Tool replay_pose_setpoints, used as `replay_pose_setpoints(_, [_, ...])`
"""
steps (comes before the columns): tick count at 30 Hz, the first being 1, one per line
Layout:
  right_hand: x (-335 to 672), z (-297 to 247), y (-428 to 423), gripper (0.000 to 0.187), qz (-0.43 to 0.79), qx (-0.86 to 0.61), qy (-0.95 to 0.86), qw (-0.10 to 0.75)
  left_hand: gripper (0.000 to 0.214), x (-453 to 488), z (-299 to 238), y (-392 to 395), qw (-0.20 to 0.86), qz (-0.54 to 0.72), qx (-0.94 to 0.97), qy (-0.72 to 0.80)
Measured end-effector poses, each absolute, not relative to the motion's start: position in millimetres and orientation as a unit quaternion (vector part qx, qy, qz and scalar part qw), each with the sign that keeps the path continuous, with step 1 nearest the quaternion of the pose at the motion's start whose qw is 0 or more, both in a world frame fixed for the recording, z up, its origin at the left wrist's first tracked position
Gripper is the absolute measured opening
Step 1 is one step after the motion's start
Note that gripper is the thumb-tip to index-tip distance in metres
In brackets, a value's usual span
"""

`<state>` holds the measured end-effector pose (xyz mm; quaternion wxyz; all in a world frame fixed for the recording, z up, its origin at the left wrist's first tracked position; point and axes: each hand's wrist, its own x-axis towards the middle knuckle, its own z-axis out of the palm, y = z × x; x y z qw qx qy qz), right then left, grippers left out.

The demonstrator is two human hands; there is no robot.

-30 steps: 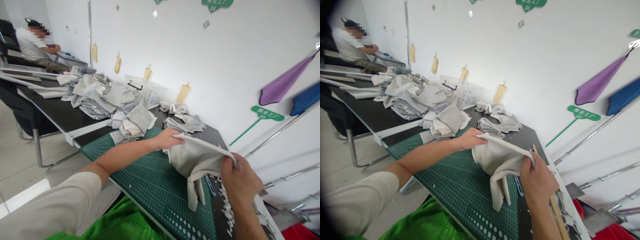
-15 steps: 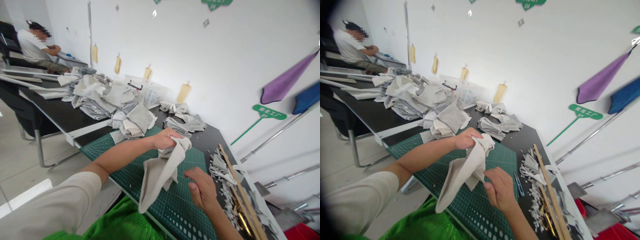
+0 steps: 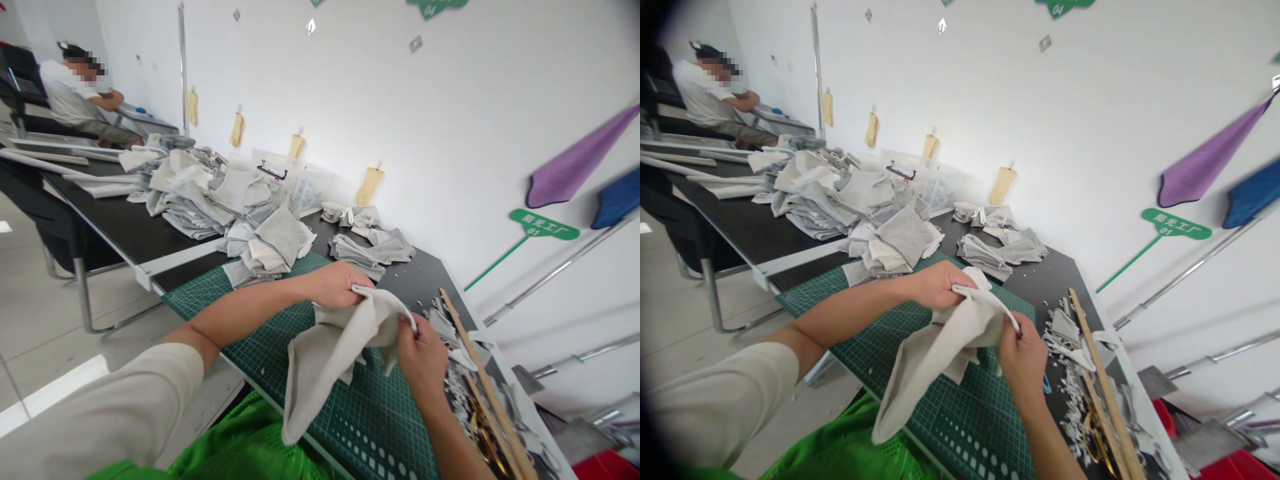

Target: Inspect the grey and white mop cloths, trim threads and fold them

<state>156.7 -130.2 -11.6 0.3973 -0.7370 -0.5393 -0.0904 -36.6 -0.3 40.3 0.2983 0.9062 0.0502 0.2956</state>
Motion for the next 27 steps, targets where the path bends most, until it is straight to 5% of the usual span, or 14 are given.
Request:
replay_pose_setpoints(6, [176.9,30.6,-131.8,0.034,-0.216,-0.760,-0.436,0.430,0.035,-30.5,37.4,9.8,0.021,0.387,0.903,0.186])
replay_pose_setpoints(12, [181.6,53.4,-132.4,0.031,-0.307,-0.758,-0.468,0.334,0.027,-30.9,49.2,13.3,-0.136,0.416,0.850,0.293])
replay_pose_setpoints(19, [184.3,70.3,-137.3,0.027,-0.431,-0.694,-0.487,0.310,0.026,-38.1,73.3,20.0,-0.189,0.452,0.797,0.353])
replay_pose_setpoints(27, [201.6,79.5,-149.1,0.035,-0.373,-0.748,-0.447,0.320,0.028,-47.2,84.0,20.2,-0.141,0.510,0.748,0.401])
